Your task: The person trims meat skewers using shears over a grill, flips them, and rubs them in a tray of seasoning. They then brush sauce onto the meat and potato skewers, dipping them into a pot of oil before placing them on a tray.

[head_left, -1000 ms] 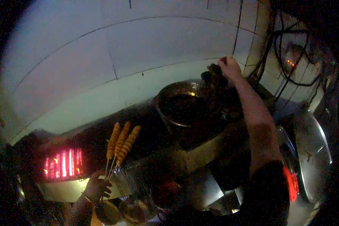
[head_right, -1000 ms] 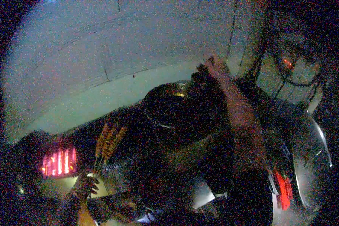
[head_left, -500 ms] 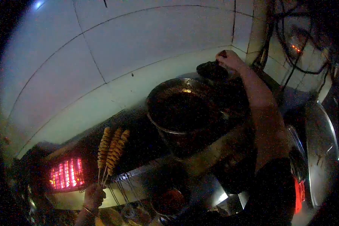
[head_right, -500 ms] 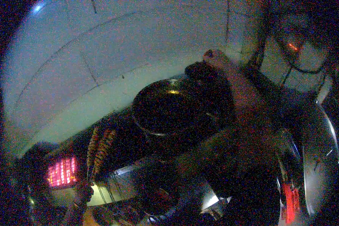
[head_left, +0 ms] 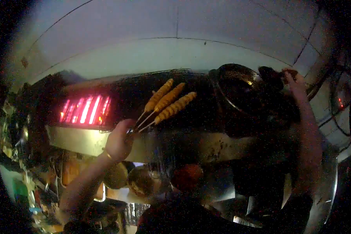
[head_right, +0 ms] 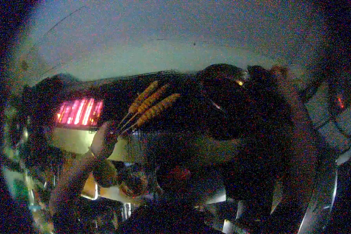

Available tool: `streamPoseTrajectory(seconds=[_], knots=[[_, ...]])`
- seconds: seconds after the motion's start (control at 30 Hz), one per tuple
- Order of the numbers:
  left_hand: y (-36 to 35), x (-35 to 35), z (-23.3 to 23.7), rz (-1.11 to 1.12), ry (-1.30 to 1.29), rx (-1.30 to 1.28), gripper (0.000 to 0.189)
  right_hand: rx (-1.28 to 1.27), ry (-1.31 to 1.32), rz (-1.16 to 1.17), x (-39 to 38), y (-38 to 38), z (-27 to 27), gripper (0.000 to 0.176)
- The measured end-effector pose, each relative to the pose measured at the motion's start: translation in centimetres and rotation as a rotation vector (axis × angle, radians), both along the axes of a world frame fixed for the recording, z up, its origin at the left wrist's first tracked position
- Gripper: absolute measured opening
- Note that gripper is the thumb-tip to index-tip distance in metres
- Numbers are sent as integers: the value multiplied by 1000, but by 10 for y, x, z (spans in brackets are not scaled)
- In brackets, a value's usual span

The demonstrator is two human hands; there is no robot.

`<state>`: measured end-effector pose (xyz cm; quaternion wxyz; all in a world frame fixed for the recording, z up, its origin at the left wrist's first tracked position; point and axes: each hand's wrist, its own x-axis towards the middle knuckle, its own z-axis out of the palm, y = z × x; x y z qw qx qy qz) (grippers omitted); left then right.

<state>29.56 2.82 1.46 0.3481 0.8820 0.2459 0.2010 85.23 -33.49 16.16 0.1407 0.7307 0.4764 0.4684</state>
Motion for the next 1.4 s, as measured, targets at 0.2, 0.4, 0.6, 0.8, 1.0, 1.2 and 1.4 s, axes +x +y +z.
streamPoseTrajectory(seconds=[0.2, 0.4, 0.6, 0.8, 1.0, 1.2, 1.4], knots=[[-45, 11, 42, 42, 393, 696, 49, 882, 1912, 623, -205, 159, -10, 25], [-16, -1, 27, 8, 581, 738, 50, 678, 1944, 317, -221, 263, -55, 28], [-13, 0, 16, 16, 462, 761, 44, 495, 1192, 608, -235, 282, -57, 23], [-24, 3, 25, 12, 484, 721, 39, 3, 763, 946, -366, 219, -70, 28], [-19, 2, 16, -17, 463, 753, 38, 937, 1999, 566, -276, 215, -106, 23], [-34, 3, 39, -28, 563, 681, 43, 813, 1278, 685, -262, 227, -72, 17], [-27, 5, 31, -34, 567, 733, 44, -58, 713, 803, -340, 250, -87, 23]])
